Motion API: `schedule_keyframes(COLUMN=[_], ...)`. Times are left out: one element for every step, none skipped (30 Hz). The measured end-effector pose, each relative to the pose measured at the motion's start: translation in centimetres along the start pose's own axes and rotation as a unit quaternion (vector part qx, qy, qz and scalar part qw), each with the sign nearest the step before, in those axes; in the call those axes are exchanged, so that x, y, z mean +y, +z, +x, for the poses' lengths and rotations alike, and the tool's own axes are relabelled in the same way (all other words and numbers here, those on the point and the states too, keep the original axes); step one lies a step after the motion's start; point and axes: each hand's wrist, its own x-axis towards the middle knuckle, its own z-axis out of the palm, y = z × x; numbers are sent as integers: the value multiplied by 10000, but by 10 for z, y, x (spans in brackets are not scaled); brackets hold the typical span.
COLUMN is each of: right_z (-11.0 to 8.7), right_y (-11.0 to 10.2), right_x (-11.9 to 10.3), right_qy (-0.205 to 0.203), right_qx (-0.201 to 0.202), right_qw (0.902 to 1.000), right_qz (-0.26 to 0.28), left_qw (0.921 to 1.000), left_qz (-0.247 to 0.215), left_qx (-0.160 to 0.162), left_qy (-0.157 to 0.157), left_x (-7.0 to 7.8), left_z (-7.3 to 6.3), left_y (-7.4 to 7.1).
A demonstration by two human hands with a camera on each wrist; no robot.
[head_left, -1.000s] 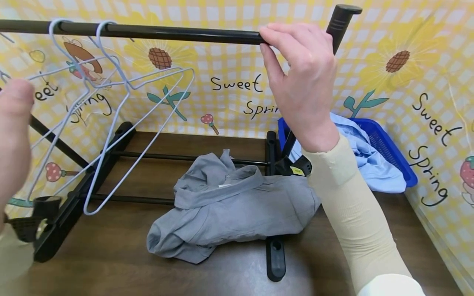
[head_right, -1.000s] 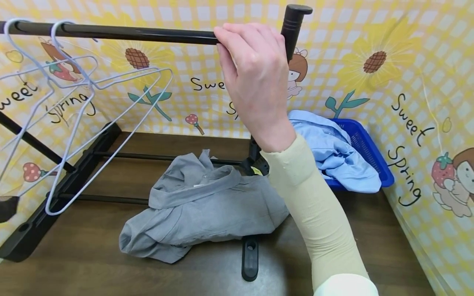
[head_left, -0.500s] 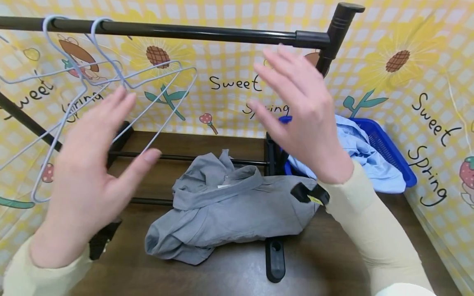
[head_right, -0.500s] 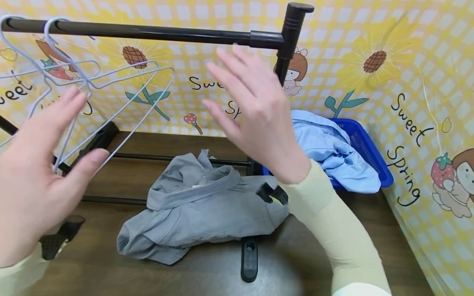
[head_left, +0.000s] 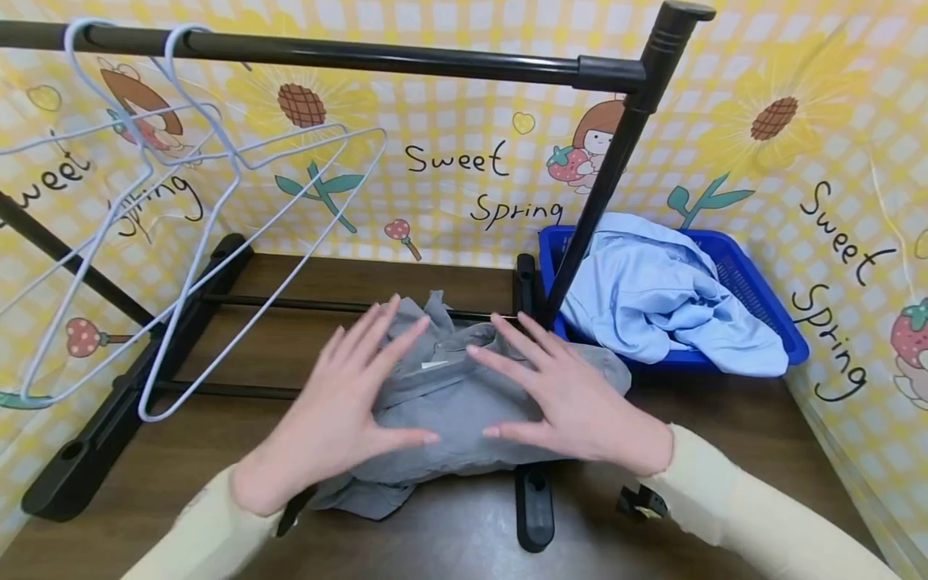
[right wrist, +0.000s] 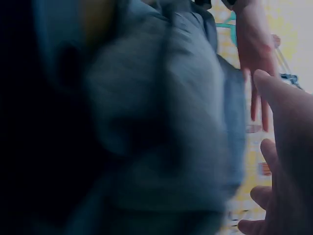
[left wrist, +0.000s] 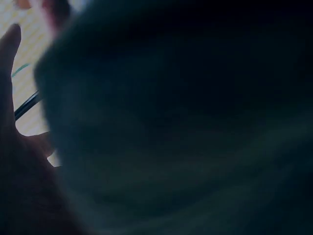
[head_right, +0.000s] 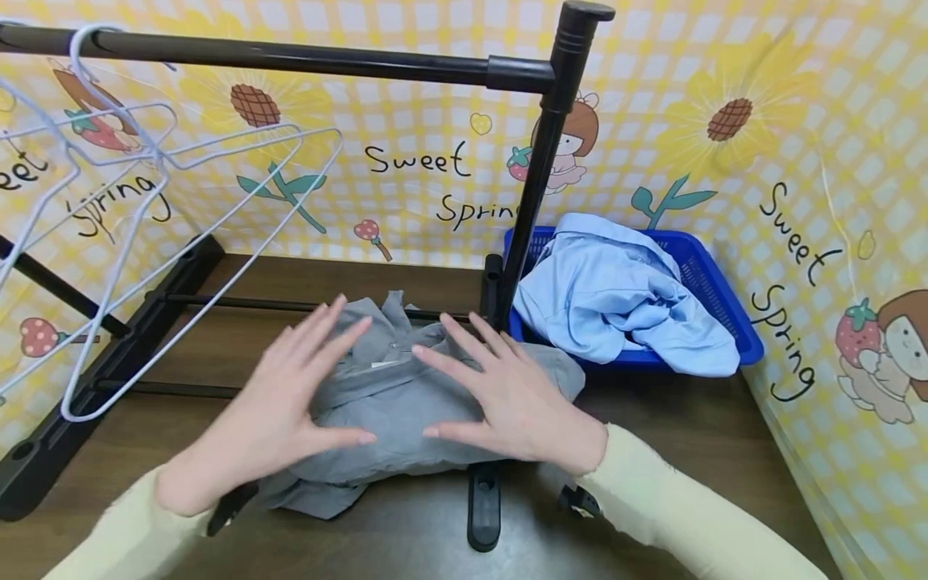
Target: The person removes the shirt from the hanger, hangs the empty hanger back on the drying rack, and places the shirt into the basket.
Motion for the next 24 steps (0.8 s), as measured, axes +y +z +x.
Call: schedule_keyframes(right_z=[-4,-7,-10,-11,-12,-13,-13,-13,-13,-12,-11,-10,-9,-8,-7,-6,-5,-5,-4,-3,-3,-2,-1,0], right_y=[6,11,16,22,26,32,37,42,47,52,57,61,64,67,69,70,70,71,70,70,69,69,69,69], right_x=[1,1,2,4,5,7,9,11,13,15,16,17,18,18,17,16,15,13,12,11,11,11,10,11], right_qy=[123,220,296,376,416,438,452,460,447,440,413,408,407,395,393,398,407,424,429,414,396,365,316,254], right_qx=[-136,-236,-298,-354,-387,-415,-457,-501,-524,-562,-574,-587,-599,-579,-550,-535,-522,-536,-561,-556,-568,-579,-566,-546], right_qw=[9998,9994,9989,9983,9977,9973,9968,9962,9958,9955,9958,9961,9964,9969,9974,9977,9978,9976,9974,9973,9971,9969,9971,9974], right_qz=[74,144,212,284,357,421,476,548,606,624,584,519,444,369,261,130,32,-55,-141,-233,-313,-384,-404,-391], left_qw=[9998,9993,9986,9979,9971,9961,9948,9932,9912,9888,9860,9833,9808,9788,9775,9764,9760,9762,9767,9779,9792,9802,9815,9824], left_qz=[28,51,58,61,45,9,-47,-120,-201,-260,-317,-354,-375,-391,-383,-372,-364,-362,-384,-426,-493,-603,-711,-841], left_qx=[-194,-350,-486,-593,-695,-799,-901,-1023,-1155,-1298,-1449,-1583,-1694,-1778,-1833,-1881,-1900,-1896,-1885,-1848,-1805,-1756,-1679,-1596], left_qy=[-63,-121,-185,-249,-316,-386,-469,-547,-620,-691,-762,-826,-890,-938,-973,-994,-1005,-988,-954,-876,-790,-692,-585,-478], left_x=[-2,-5,-8,-11,-13,-16,-18,-20,-21,-23,-24,-25,-27,-28,-29,-29,-30,-31,-32,-32,-33,-33,-34,-35], left_z=[-1,-2,-2,-1,-1,0,1,2,4,5,6,6,7,7,7,7,7,8,8,8,9,9,9,10], left_y=[10,18,27,34,40,45,50,55,59,62,66,69,72,74,76,77,77,77,78,78,78,79,80,80])
